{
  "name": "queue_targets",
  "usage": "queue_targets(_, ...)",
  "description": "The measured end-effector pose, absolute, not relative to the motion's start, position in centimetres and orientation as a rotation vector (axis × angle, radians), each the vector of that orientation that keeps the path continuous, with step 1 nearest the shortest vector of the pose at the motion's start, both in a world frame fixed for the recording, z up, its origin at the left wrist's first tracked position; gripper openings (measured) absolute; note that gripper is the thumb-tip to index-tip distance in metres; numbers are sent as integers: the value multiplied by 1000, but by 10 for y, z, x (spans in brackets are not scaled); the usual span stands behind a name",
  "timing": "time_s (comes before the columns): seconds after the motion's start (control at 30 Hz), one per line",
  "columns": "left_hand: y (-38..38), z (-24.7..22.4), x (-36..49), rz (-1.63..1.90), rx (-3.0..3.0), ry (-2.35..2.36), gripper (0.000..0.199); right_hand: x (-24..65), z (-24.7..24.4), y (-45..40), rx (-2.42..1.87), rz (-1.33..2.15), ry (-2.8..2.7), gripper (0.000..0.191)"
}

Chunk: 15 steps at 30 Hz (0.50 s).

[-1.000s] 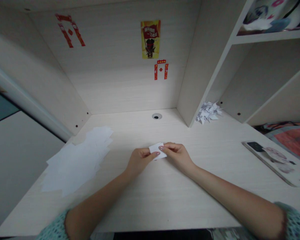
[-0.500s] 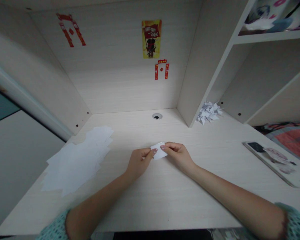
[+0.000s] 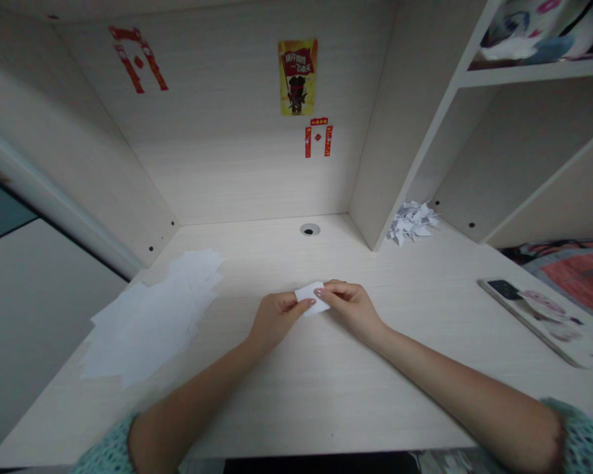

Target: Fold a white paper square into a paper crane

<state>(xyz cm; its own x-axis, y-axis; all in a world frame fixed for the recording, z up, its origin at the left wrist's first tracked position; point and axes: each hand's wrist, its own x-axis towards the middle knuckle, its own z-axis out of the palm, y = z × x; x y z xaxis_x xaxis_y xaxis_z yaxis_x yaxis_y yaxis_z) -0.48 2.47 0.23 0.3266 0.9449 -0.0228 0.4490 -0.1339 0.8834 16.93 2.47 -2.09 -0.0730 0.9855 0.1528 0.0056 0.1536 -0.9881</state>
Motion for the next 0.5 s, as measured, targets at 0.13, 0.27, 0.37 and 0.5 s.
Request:
queue_targets(0.13,28,-2,-4,708,1636,1210,42,169,-22,24,-1052,1227,-1300,25)
queue_targets(0.27,29,-3,-4,704,1571,1176,44,166,-21,23,-1074,1271,-1279,29)
queue_targets(0.37,28,-3,-4,687,1581,1181,46,166,-18,23,-1090,1288,-1276,31)
queue_targets(0.5,29,-3,-6,661,1647,1168,47,169,-18,25,-1103,1286,-1292,31)
